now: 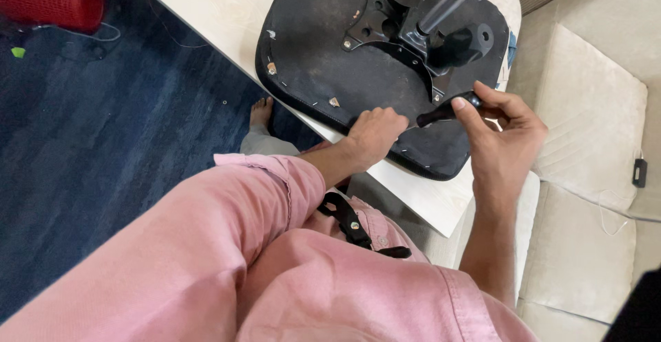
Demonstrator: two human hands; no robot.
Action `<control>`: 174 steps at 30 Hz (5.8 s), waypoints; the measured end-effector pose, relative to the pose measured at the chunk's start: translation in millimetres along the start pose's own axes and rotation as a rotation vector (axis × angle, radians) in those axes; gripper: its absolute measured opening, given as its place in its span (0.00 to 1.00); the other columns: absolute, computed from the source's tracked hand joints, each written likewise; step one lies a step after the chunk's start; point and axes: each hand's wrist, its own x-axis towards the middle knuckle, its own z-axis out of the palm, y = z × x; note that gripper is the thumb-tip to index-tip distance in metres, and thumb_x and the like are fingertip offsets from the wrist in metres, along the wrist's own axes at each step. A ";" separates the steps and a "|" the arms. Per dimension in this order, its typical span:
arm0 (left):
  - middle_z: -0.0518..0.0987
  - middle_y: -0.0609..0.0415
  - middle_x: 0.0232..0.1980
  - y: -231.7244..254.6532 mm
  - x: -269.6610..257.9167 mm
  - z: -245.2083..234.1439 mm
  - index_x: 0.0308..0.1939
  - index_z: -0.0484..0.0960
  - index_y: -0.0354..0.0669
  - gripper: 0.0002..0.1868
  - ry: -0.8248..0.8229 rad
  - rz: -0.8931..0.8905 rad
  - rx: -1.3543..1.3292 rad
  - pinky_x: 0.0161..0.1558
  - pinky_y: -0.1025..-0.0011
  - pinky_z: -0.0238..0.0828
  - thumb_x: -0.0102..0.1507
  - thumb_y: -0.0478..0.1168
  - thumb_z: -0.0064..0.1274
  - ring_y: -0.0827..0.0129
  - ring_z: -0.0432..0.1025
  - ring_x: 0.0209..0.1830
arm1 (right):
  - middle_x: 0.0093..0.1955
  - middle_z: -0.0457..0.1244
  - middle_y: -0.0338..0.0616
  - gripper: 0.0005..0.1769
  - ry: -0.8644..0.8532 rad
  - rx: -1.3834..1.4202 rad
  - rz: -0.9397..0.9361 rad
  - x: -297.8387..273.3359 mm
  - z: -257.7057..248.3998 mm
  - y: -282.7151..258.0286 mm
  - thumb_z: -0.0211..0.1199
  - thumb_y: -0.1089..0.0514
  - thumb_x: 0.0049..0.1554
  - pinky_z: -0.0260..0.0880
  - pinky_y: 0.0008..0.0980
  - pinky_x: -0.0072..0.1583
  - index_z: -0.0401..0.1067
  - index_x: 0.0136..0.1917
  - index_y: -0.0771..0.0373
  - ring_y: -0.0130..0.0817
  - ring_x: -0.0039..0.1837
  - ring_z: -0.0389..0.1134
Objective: The person uses a screwdriver to tighten screws on the underside of a black plastic chair base. The person holds the base steady with one hand while turning the screwdriver with the other.
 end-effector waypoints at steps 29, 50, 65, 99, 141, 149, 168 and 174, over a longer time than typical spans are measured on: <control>0.81 0.48 0.45 -7.2 -2.8 15.5 0.39 0.83 0.39 0.07 0.060 -0.054 -0.108 0.54 0.60 0.75 0.63 0.40 0.57 0.56 0.77 0.52 | 0.49 0.65 0.41 0.12 0.189 -0.085 -0.217 -0.8 31.1 20.4 0.71 0.63 0.65 0.72 0.26 0.50 0.73 0.58 0.71 0.22 0.50 0.68; 0.80 0.49 0.43 -11.2 -2.8 23.2 0.36 0.84 0.40 0.07 0.133 -0.006 -0.133 0.56 0.58 0.71 0.60 0.41 0.60 0.55 0.74 0.53 | 0.53 0.57 0.36 0.12 0.193 -0.089 -0.099 -10.6 28.2 6.7 0.72 0.63 0.63 0.62 0.23 0.43 0.80 0.61 0.64 0.22 0.52 0.59; 0.77 0.48 0.49 -10.5 -5.3 15.3 0.41 0.84 0.38 0.09 0.030 -0.012 -0.100 0.60 0.60 0.68 0.62 0.41 0.58 0.55 0.71 0.57 | 0.57 0.60 0.39 0.12 0.179 -0.016 -0.128 -14.1 30.2 3.9 0.68 0.67 0.64 0.70 0.28 0.56 0.78 0.62 0.68 0.26 0.61 0.62; 0.77 0.47 0.47 -18.3 -5.2 13.6 0.41 0.83 0.38 0.10 0.079 0.074 -0.146 0.59 0.59 0.69 0.62 0.42 0.59 0.53 0.71 0.55 | 0.60 0.66 0.41 0.13 0.155 0.045 -0.134 -8.0 30.6 3.2 0.63 0.65 0.69 0.73 0.26 0.59 0.77 0.66 0.66 0.27 0.62 0.67; 0.80 0.44 0.47 -16.8 15.0 -6.4 0.45 0.80 0.38 0.17 -0.138 0.020 -0.099 0.56 0.56 0.72 0.62 0.48 0.60 0.50 0.74 0.54 | 0.59 0.69 0.42 0.13 0.202 0.071 -0.016 1.8 34.1 -1.3 0.54 0.63 0.65 0.71 0.21 0.61 0.75 0.61 0.62 0.26 0.62 0.69; 0.80 0.46 0.47 -16.5 17.5 -9.4 0.44 0.81 0.39 0.17 -0.207 -0.033 -0.089 0.56 0.58 0.73 0.64 0.49 0.59 0.55 0.76 0.53 | 0.59 0.61 0.45 0.12 0.205 -0.072 -0.017 -2.3 39.1 4.9 0.67 0.67 0.66 0.71 0.27 0.50 0.78 0.63 0.67 0.27 0.61 0.63; 0.80 0.46 0.46 -19.4 15.5 -4.6 0.43 0.82 0.39 0.15 -0.140 -0.029 -0.130 0.55 0.58 0.74 0.63 0.48 0.60 0.54 0.77 0.51 | 0.57 0.68 0.37 0.14 0.202 0.083 -0.049 7.7 46.1 -16.6 0.55 0.66 0.63 0.71 0.17 0.60 0.70 0.62 0.63 0.21 0.60 0.69; 0.79 0.46 0.47 -20.5 16.1 -0.9 0.43 0.81 0.39 0.15 -0.157 -0.032 -0.122 0.56 0.58 0.73 0.63 0.48 0.60 0.55 0.76 0.52 | 0.62 0.61 0.45 0.12 0.211 -0.124 0.005 -4.0 47.9 -15.5 0.64 0.69 0.62 0.70 0.25 0.53 0.74 0.60 0.69 0.26 0.62 0.64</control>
